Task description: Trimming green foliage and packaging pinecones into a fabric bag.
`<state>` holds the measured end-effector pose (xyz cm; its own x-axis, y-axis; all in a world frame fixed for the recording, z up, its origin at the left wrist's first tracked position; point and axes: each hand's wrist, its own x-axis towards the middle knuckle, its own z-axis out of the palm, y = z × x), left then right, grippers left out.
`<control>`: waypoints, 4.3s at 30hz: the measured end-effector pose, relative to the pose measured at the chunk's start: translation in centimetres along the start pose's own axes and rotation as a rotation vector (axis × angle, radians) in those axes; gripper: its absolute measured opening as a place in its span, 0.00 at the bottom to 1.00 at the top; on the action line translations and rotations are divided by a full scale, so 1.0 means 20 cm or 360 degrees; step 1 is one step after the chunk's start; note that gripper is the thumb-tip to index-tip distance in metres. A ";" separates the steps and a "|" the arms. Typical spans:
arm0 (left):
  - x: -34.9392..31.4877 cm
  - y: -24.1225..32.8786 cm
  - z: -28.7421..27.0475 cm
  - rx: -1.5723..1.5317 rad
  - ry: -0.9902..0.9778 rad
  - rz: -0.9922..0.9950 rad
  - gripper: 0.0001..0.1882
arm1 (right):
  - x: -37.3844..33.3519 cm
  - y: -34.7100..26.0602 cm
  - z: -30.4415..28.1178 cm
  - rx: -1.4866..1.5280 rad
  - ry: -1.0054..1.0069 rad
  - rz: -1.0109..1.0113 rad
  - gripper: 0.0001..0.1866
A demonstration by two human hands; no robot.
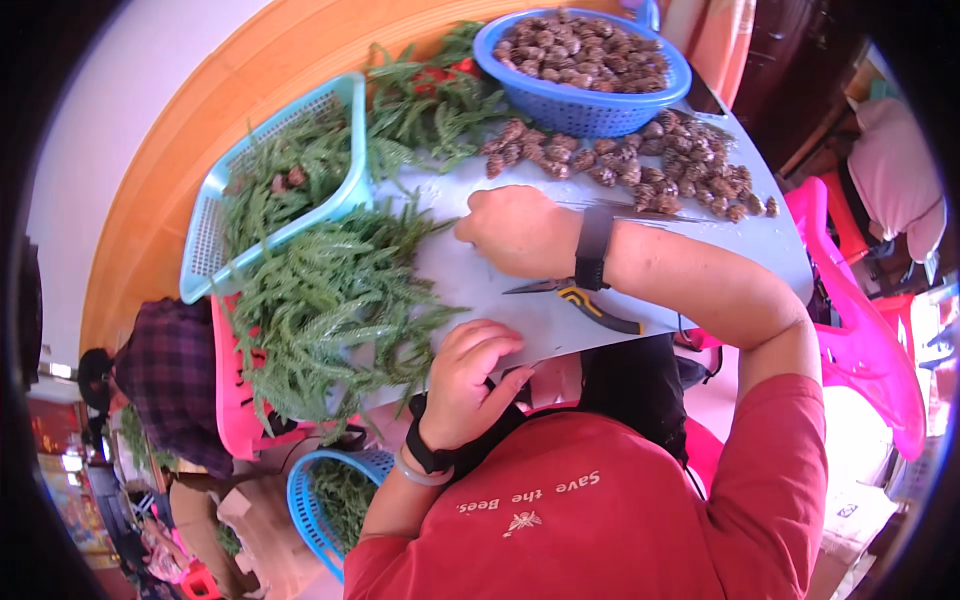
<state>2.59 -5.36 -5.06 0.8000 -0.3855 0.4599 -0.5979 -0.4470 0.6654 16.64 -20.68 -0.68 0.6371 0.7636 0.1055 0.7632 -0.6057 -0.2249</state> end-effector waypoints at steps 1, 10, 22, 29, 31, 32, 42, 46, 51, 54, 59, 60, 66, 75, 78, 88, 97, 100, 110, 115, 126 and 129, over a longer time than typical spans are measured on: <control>0.00 0.00 0.00 -0.0009 -0.0004 0.0008 0.14 | -0.02 -0.02 -0.02 0.0167 0.0095 -0.0009 0.09; 0.00 0.02 0.01 0.0080 -0.0011 -0.0013 0.14 | -0.11 0.04 -0.16 0.1114 0.0747 0.0334 0.05; 0.02 0.11 0.00 -0.0296 0.0134 -0.0291 0.15 | -0.52 -0.21 -0.26 0.2807 0.0752 0.0784 0.06; 0.06 0.16 0.15 -0.0886 0.0674 0.0235 0.25 | -0.60 -0.41 -0.02 0.3087 0.0907 0.0681 0.05; 0.07 0.18 0.19 -0.0800 0.0808 0.0163 0.22 | -0.59 -0.42 0.05 0.3209 0.1020 0.0535 0.05; 0.06 0.17 0.21 -0.0865 0.0754 0.0213 0.22 | -0.61 -0.43 0.06 0.3176 0.1066 0.0525 0.05; 0.20 0.32 0.31 -0.0375 0.0732 -0.0031 0.07 | -0.69 -0.34 0.23 0.3127 0.0882 0.0535 0.06; 0.21 0.29 0.30 -0.0397 0.0654 -0.0166 0.07 | -0.74 -0.27 0.27 0.2596 0.0774 0.0525 0.07; 0.28 0.25 0.25 -0.0280 0.0613 -0.0263 0.08 | -0.94 -0.21 0.16 0.1658 0.0765 0.0249 0.08; 0.32 0.23 0.23 -0.0362 0.0568 -0.0318 0.08 | -1.11 -0.18 0.08 0.1484 0.0938 0.0313 0.06; 0.36 0.23 0.21 -0.0330 0.0434 -0.0283 0.07 | -1.44 -0.08 -0.14 0.0861 0.1474 0.0582 0.04; 0.36 0.24 0.22 -0.0338 0.0421 -0.0280 0.07 | -1.52 -0.06 -0.20 0.0679 0.1617 0.0683 0.04; 0.38 0.25 0.31 -0.0513 0.0434 -0.0347 0.08 | -2.15 0.06 -0.49 -0.0573 0.2228 0.1308 0.03; 0.42 0.25 0.38 -0.0767 0.0318 -0.0443 0.08 | -3.08 -0.07 -0.51 -0.0238 0.3505 0.1592 0.05; 0.42 0.27 0.38 -0.0785 0.0308 -0.0390 0.08 | -3.27 -0.12 -0.46 -0.0422 0.3498 0.1892 0.04; 0.41 0.33 0.41 -0.0714 0.0280 -0.0316 0.09 | -3.55 0.19 0.43 -0.0052 0.2196 0.2711 0.08; 0.41 0.36 0.44 -0.0572 0.0266 -0.0336 0.07 | -3.27 0.43 0.87 0.0685 0.1434 0.3419 0.08; 0.40 0.38 0.46 -0.0589 0.0222 -0.0341 0.06 | -3.23 0.45 1.07 0.0916 0.1063 0.3472 0.10; 0.41 0.40 0.50 -0.0551 0.0159 -0.0339 0.05 | -3.05 0.25 1.30 0.0559 -0.0191 0.3007 0.14; 0.43 0.41 0.52 -0.0509 0.0138 -0.0301 0.05 | -3.08 0.23 1.24 0.0673 -0.0295 0.3134 0.14; 0.39 0.33 0.55 -0.0584 0.0084 -0.0366 0.05 | -3.32 0.15 1.25 0.0201 -0.0183 0.3362 0.13; 0.39 0.35 0.57 -0.0623 0.0058 -0.0421 0.05 | -3.44 0.15 1.28 0.0120 0.0252 0.3560 0.11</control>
<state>4.01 -20.63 -3.47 0.9276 -0.2677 0.2605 -0.3149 -0.1851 0.9309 -27.65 -69.26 -33.49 0.2025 -0.9491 -0.2412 -0.9788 -0.1886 -0.0795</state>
